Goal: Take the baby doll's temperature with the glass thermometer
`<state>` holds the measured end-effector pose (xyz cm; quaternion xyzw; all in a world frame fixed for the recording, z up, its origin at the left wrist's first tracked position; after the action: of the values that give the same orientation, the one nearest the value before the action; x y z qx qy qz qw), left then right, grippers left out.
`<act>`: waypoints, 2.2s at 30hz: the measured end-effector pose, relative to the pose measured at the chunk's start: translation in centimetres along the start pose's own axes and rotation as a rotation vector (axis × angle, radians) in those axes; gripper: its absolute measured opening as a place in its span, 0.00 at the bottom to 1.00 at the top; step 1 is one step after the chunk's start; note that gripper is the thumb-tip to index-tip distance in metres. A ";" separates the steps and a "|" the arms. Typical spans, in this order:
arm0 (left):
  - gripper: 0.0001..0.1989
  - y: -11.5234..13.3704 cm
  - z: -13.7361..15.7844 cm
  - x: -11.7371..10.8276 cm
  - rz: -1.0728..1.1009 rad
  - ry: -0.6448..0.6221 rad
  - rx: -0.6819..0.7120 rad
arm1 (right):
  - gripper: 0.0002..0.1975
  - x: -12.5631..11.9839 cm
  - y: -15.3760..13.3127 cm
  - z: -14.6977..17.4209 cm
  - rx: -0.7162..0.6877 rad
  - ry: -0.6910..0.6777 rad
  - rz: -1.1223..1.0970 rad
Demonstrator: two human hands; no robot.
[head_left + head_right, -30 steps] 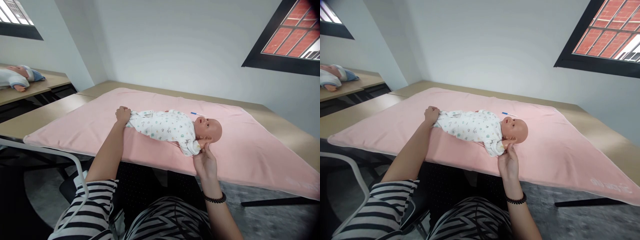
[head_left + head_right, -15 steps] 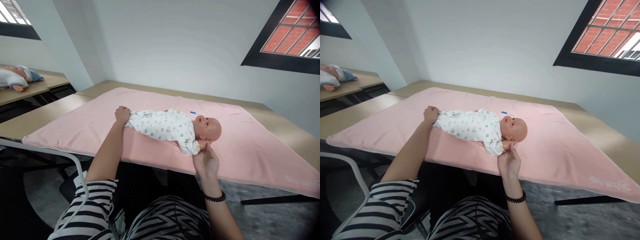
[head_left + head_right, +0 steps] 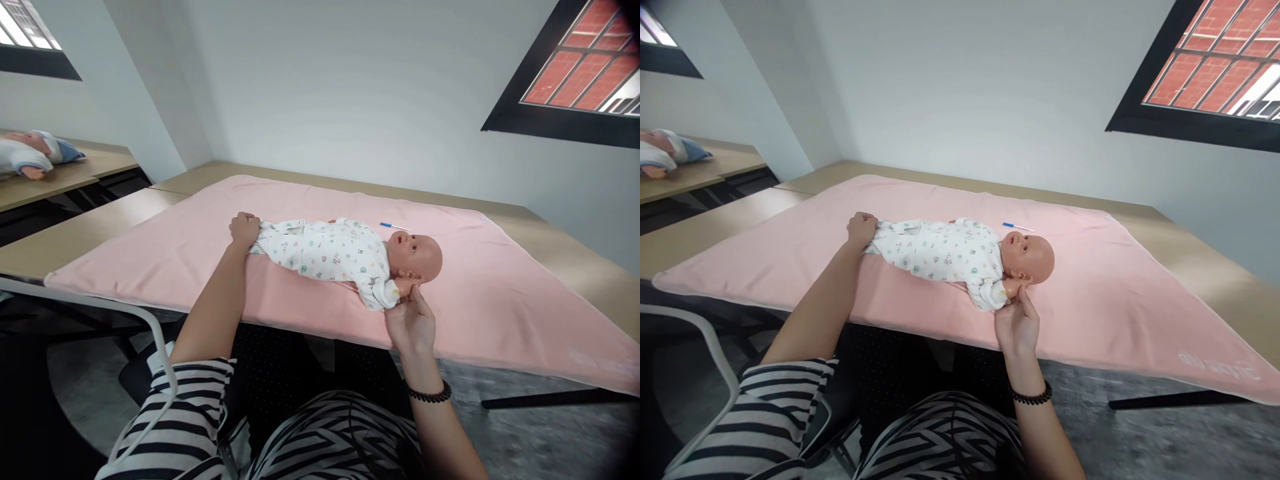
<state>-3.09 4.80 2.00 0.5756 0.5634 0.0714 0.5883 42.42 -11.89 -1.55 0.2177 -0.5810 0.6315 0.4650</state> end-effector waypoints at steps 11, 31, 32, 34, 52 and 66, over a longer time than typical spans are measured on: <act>0.10 0.2 0.1 -0.1 0.004 -0.003 0.001 | 0.13 -0.3 0.1 -0.1 -0.027 0.008 0.058; 0.11 0.1 0.1 -0.1 -0.024 -0.012 0.001 | 0.13 -0.5 0.1 -0.1 -0.097 -0.008 0.063; 0.12 0.1 0.1 0.0 -0.027 -0.013 0.003 | 0.13 -0.5 0.1 -0.1 -0.107 -0.005 0.075; 0.12 0.1 0.1 0.0 -0.034 -0.015 0.005 | 0.13 -0.4 0.1 0.0 -0.123 -0.005 0.091; 0.12 0.3 0.1 0.0 -0.052 -0.019 0.022 | 0.14 -0.3 0.2 -0.3 -0.121 -0.016 0.084; 0.12 0.4 0.2 -0.1 -0.053 -0.019 0.031 | 0.12 -0.7 0.0 -0.5 -0.139 -0.005 0.115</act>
<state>-2.77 4.72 2.26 0.5704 0.5737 0.0415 0.5864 42.82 -11.68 -2.21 0.1526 -0.6361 0.6149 0.4405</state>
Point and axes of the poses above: each hand's wrist, its own z-axis away from the middle knuckle, its own x-axis out of the palm, y = z × x, the point moved 6 cm from there along -z, towards the middle knuckle, and after that the axes turned 12 degrees about y, right-handed, at the moved point
